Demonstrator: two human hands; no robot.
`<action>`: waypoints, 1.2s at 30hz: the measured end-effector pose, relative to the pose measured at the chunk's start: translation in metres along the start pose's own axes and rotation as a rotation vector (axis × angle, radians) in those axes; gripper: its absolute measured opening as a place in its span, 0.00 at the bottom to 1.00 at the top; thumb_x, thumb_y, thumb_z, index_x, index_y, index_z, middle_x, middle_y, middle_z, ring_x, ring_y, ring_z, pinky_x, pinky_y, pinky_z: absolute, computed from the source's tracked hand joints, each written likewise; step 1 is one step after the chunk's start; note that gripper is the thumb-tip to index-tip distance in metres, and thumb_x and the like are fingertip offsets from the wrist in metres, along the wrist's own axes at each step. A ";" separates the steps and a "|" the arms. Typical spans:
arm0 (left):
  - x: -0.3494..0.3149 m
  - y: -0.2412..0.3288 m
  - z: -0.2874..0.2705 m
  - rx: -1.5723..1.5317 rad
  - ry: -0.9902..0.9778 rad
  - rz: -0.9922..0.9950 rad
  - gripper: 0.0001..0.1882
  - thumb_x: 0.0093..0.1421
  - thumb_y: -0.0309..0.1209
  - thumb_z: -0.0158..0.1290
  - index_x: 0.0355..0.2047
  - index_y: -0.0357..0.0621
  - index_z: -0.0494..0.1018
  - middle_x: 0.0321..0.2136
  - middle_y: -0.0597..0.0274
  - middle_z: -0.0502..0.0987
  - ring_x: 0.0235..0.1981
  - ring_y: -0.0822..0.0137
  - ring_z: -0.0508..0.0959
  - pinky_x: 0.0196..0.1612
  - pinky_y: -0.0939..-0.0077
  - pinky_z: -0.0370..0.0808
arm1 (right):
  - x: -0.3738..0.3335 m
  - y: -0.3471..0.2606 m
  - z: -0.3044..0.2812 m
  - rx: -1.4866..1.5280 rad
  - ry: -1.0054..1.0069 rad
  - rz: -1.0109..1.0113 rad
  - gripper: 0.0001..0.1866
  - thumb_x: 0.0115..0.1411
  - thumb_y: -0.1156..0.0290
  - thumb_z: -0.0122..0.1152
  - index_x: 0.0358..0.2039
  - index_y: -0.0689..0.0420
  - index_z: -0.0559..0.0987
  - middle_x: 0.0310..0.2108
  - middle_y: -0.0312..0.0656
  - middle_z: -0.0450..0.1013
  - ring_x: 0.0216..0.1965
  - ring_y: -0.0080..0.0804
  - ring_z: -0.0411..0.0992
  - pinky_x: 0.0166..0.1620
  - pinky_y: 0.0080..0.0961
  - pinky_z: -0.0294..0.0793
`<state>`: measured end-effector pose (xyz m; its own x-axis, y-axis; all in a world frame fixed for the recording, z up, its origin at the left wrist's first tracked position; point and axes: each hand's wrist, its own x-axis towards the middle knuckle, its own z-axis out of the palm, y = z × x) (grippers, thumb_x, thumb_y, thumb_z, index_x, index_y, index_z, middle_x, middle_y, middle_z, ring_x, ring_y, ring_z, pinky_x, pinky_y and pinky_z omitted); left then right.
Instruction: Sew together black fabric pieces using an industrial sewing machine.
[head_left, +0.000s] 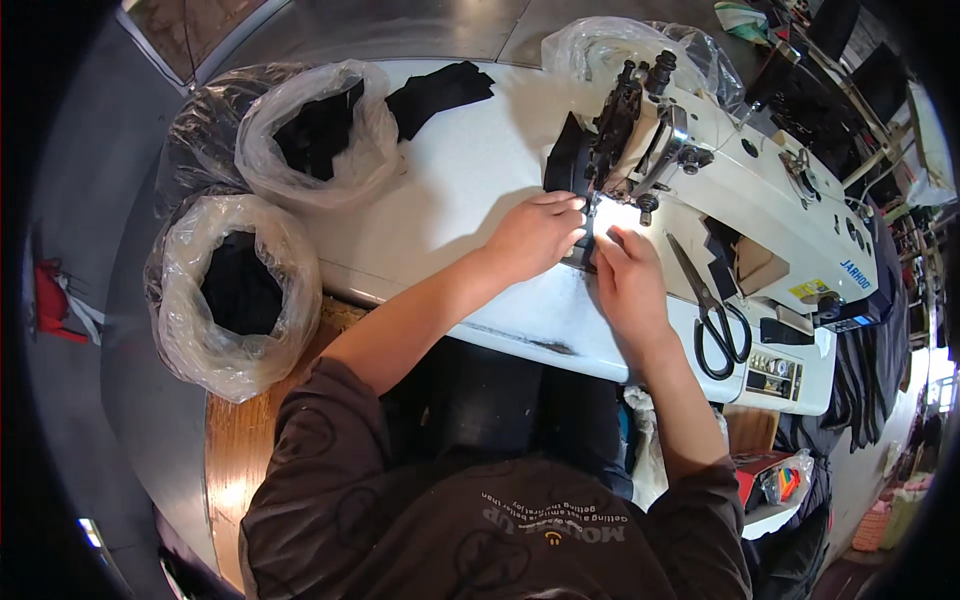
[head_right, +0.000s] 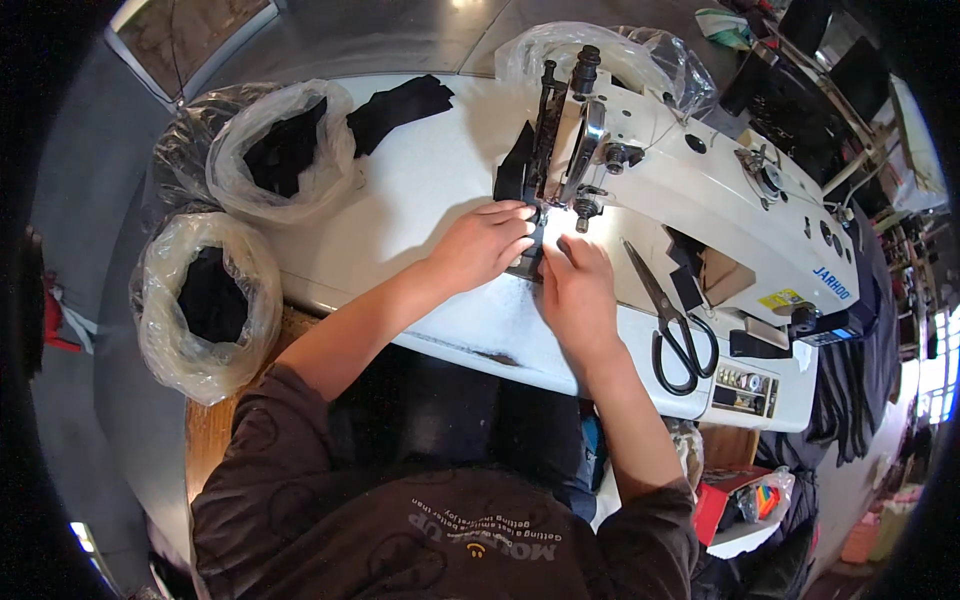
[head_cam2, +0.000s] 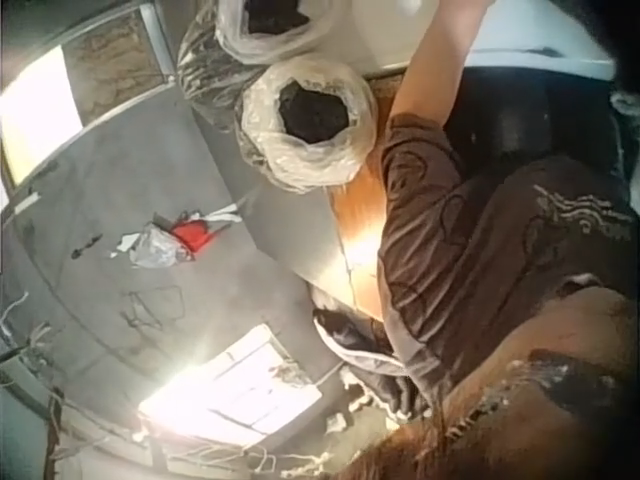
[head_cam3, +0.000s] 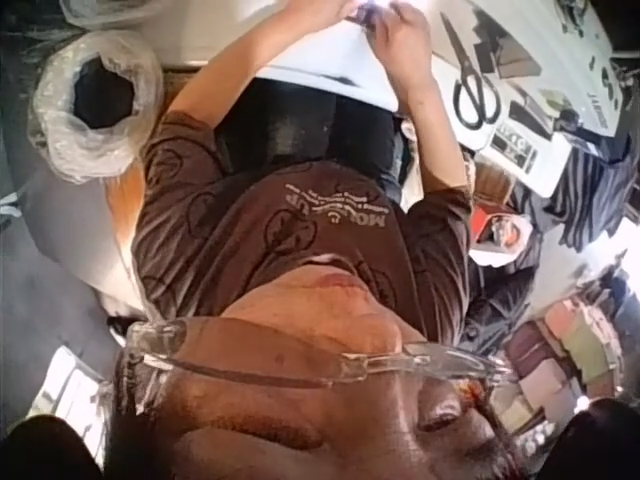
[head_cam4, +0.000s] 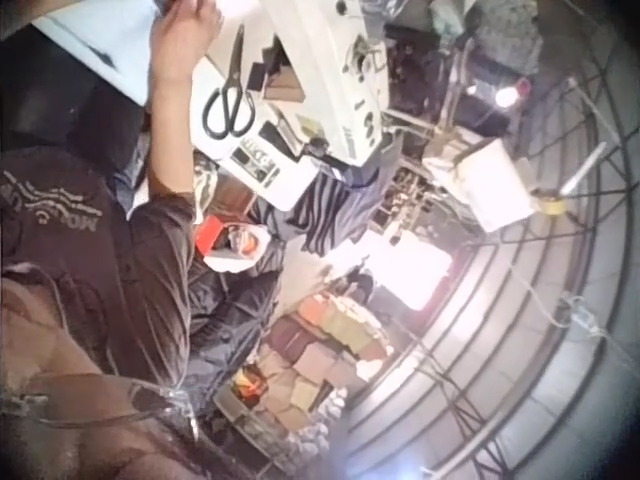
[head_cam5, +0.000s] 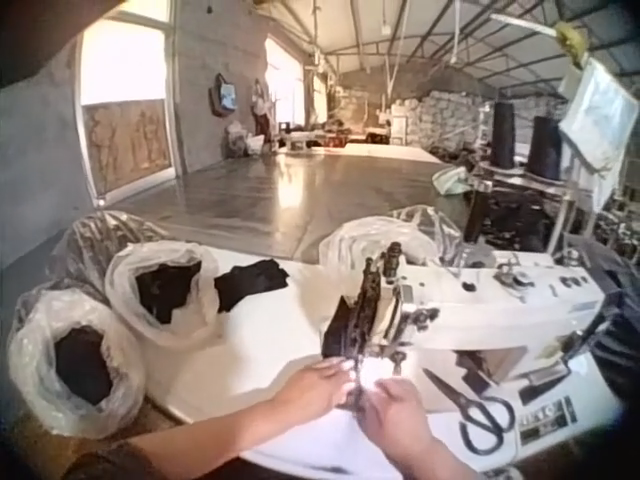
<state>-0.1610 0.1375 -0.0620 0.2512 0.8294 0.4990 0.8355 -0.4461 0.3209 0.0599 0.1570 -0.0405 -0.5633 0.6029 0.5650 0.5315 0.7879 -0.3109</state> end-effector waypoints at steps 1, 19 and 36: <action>-0.001 -0.003 -0.003 -0.011 -0.020 0.015 0.15 0.67 0.33 0.62 0.51 0.40 0.81 0.59 0.48 0.82 0.62 0.49 0.80 0.64 0.57 0.78 | -0.011 -0.004 -0.015 0.035 -0.006 0.080 0.14 0.64 0.79 0.64 0.50 0.61 0.85 0.52 0.53 0.79 0.52 0.56 0.78 0.56 0.47 0.78; -0.022 -0.043 -0.038 0.326 0.079 0.050 0.10 0.59 0.27 0.56 0.40 0.48 0.83 0.41 0.62 0.80 0.49 0.57 0.81 0.53 0.61 0.80 | -0.050 -0.018 -0.143 0.892 -0.515 0.929 0.24 0.69 0.59 0.73 0.56 0.64 0.81 0.29 0.37 0.77 0.27 0.25 0.76 0.35 0.26 0.77; -0.005 -0.068 -0.066 0.221 0.265 -0.333 0.13 0.65 0.24 0.54 0.49 0.47 0.81 0.40 0.54 0.83 0.43 0.48 0.84 0.49 0.52 0.80 | -0.010 -0.031 -0.059 1.038 -0.637 0.885 0.28 0.73 0.45 0.65 0.41 0.64 0.81 0.23 0.35 0.72 0.20 0.22 0.67 0.25 0.25 0.64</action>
<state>-0.2509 0.1417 -0.0332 -0.1567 0.7880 0.5954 0.9406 -0.0648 0.3334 0.0864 0.1189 0.0090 -0.6270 0.6548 -0.4219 0.3195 -0.2778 -0.9060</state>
